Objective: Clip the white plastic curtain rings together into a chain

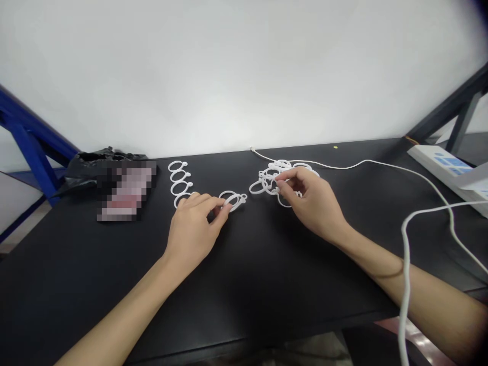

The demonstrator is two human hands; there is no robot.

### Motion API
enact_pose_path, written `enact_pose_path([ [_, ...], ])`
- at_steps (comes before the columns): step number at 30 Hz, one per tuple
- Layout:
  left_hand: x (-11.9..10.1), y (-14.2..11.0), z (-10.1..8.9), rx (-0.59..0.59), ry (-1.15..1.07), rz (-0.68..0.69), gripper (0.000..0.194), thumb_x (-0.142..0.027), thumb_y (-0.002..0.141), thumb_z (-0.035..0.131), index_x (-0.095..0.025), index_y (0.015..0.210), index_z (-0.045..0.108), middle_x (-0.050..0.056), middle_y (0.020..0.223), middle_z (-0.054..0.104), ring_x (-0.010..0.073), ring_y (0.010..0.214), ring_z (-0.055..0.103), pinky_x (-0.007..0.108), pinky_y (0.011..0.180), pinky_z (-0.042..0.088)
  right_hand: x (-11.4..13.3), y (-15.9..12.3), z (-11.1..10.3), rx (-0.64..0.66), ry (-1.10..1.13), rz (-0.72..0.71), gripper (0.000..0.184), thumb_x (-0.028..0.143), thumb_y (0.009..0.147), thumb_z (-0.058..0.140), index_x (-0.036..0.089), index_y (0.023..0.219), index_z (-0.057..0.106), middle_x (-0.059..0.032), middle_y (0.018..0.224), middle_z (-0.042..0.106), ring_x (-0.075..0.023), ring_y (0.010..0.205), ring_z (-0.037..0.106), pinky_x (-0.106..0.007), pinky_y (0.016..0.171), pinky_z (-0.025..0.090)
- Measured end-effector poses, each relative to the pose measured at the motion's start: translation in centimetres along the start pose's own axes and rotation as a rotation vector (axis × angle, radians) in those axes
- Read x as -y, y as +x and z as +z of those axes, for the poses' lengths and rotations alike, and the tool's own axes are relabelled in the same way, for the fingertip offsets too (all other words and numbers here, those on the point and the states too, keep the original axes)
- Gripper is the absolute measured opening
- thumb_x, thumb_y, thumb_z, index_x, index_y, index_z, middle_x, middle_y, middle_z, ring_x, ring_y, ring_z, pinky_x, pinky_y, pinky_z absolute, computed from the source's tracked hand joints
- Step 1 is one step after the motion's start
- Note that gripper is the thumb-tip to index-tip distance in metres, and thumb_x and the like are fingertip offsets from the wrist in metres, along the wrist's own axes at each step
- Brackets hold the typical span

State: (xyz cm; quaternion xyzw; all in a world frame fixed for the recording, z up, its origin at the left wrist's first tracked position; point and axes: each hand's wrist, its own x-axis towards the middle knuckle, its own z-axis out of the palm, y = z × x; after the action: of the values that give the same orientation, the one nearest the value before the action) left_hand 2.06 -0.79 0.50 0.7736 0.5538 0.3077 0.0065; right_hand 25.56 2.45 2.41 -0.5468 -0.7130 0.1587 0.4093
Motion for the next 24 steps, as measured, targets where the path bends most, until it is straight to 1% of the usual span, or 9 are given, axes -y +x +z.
enact_pose_path([
  [4,-0.1,0.1,-0.4,0.032,-0.123,-0.032,0.017,-0.032,0.093,0.059,-0.021,0.083,0.069,-0.002,0.071,0.064,0.0143,0.066,0.056,0.029,0.065,0.045,-0.4,0.1,0.0,0.007,-0.114,-0.097,0.008,0.021,0.088,0.058,0.019,0.092,0.065,-0.0040,0.085,0.065,-0.0150,0.067,0.059,-0.030,0.062,0.047],
  [6,-0.2,0.3,-0.6,0.045,-0.181,-0.018,0.016,-0.032,0.093,0.060,-0.021,0.084,0.069,-0.002,0.073,0.065,0.0137,0.067,0.056,0.028,0.063,0.045,-0.5,0.0,0.1,0.019,-0.214,-0.173,0.011,0.021,0.089,0.058,0.019,0.096,0.065,-0.0074,0.093,0.064,-0.0187,0.078,0.061,-0.033,0.068,0.049],
  [8,-0.3,0.3,-0.7,0.035,-0.223,0.034,0.014,-0.029,0.093,0.061,-0.021,0.085,0.069,-0.001,0.076,0.066,0.0135,0.071,0.057,0.026,0.065,0.046,-0.2,-0.3,0.2,-0.004,-0.269,-0.260,0.015,0.021,0.090,0.057,0.019,0.102,0.065,-0.0109,0.102,0.062,-0.0236,0.095,0.061,-0.037,0.077,0.051],
  [10,-0.3,0.4,-0.7,-0.020,-0.233,0.154,0.010,-0.025,0.092,0.063,-0.020,0.086,0.069,0.000,0.078,0.067,0.0135,0.073,0.056,0.026,0.067,0.047,0.4,-0.7,0.1,0.004,-0.216,-0.325,0.017,0.022,0.092,0.056,0.019,0.106,0.064,-0.0115,0.106,0.062,-0.0235,0.098,0.060,-0.037,0.079,0.051],
  [13,-0.3,0.3,-0.8,-0.099,-0.189,0.361,0.005,-0.021,0.090,0.066,-0.019,0.087,0.070,0.001,0.078,0.067,0.0138,0.073,0.052,0.026,0.066,0.046,1.4,-1.2,0.0,0.189,-0.043,-0.307,0.019,0.027,0.095,0.054,0.018,0.108,0.064,-0.0069,0.097,0.065,-0.0155,0.076,0.061,-0.030,0.069,0.052],
  [15,-0.3,0.2,-0.9,-0.099,-0.197,0.396,0.004,-0.020,0.089,0.067,-0.018,0.088,0.071,0.002,0.078,0.067,0.0139,0.073,0.051,0.026,0.067,0.045,1.8,-1.5,0.0,0.305,0.037,-0.277,0.021,0.028,0.097,0.052,0.018,0.111,0.064,-0.0052,0.094,0.066,-0.0130,0.072,0.061,-0.027,0.065,0.052],
  [18,-0.4,0.1,-1.1,-0.037,-0.307,0.264,0.007,-0.021,0.090,0.065,-0.019,0.086,0.071,0.001,0.080,0.068,0.0139,0.076,0.055,0.026,0.069,0.046,1.9,-1.7,0.0,0.320,0.090,-0.333,0.022,0.024,0.096,0.052,0.016,0.115,0.062,-0.0071,0.103,0.066,-0.0135,0.080,0.064,-0.026,0.068,0.053],
  [21,-0.5,0.2,-1.5,0.086,-0.422,-0.008,0.014,-0.032,0.091,0.064,-0.022,0.083,0.071,-0.001,0.080,0.069,0.0137,0.075,0.058,0.026,0.067,0.046,1.6,-1.9,0.2,0.288,0.127,-0.430,0.023,0.020,0.094,0.055,0.015,0.116,0.061,-0.0071,0.102,0.066,-0.0125,0.082,0.065,-0.025,0.074,0.054],
  [24,-0.6,0.4,-1.9,0.184,-0.542,-0.274,0.024,-0.046,0.088,0.064,-0.024,0.082,0.073,-0.002,0.080,0.070,0.0140,0.072,0.060,0.026,0.065,0.045,1.4,-2.1,0.4,0.263,0.156,-0.469,0.028,0.017,0.091,0.060,0.015,0.119,0.058,-0.0046,0.098,0.068,-0.0106,0.081,0.066,-0.023,0.078,0.055],
])
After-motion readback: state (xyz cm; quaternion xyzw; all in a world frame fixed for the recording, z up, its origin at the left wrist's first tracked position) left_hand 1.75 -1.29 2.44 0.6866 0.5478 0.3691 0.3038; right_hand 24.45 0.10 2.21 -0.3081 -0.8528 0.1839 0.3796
